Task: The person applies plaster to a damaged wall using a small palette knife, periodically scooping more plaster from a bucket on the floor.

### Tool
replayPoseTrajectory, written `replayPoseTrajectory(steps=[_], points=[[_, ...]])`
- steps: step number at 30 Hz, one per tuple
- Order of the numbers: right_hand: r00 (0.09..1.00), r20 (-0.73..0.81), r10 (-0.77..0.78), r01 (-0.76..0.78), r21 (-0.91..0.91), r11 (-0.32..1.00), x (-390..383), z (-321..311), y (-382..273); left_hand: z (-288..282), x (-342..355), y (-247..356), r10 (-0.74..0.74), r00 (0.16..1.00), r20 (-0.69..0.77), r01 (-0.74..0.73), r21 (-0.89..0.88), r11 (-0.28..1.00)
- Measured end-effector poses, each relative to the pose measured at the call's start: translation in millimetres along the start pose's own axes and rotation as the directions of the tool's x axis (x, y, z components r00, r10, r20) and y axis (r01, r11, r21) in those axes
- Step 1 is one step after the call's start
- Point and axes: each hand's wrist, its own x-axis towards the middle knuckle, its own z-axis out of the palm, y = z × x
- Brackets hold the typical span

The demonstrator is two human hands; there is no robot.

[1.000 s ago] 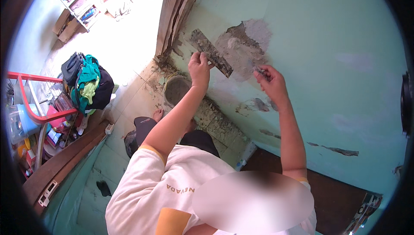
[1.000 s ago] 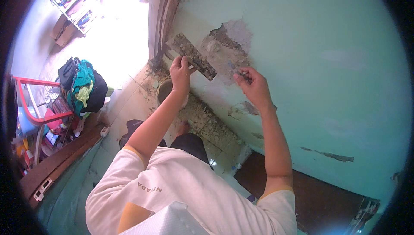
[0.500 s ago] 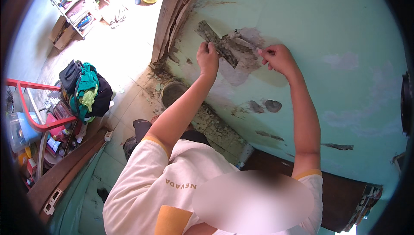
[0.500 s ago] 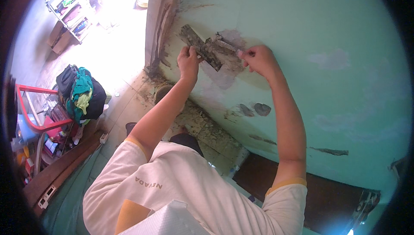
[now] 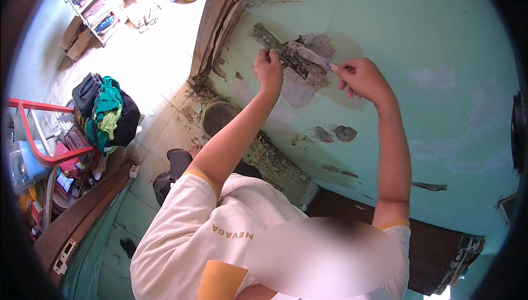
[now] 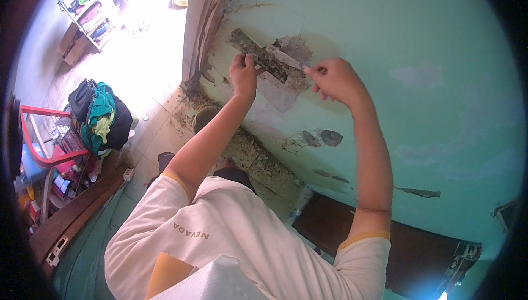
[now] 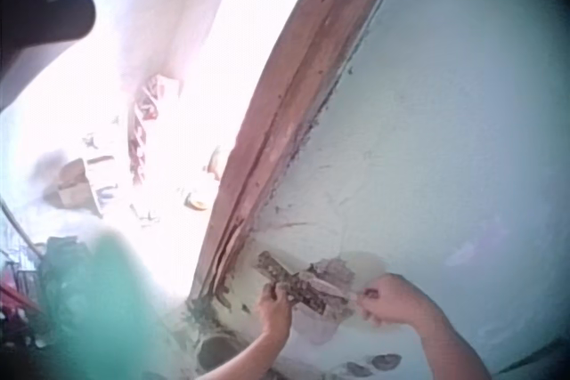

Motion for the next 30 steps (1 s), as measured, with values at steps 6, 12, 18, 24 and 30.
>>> replayPoseTrajectory(steps=[6,12,18,24,30], points=[[0.992,-0.123,-0.004,0.003,-0.003,1.0,28.4,19.3,2.7,1.5,8.0,-16.6,0.102,0.994,-0.042,-0.094,0.161,0.982],[0.986,-0.165,-0.029,0.015,-0.087,0.996,-7.8,11.1,-7.1,1.3,4.3,-13.6,0.047,0.998,-0.052,-0.045,0.03,0.999],[0.954,-0.206,-0.217,0.134,-0.355,0.925,23.1,59.2,-15.4,-3.6,19.0,-40.5,0.155,0.987,-0.034,-0.148,0.155,0.977],[0.932,-0.303,-0.201,0.048,-0.447,0.893,42.8,56.3,-16.2,9.9,-1.5,-11.8,0.041,0.993,-0.113,-0.055,-0.128,0.99],[0.954,-0.288,-0.087,0.004,-0.276,0.961,11.5,30.1,-22.1,-0.9,19.1,-42.3,0.195,0.972,-0.129,-0.172,0.171,0.97]])
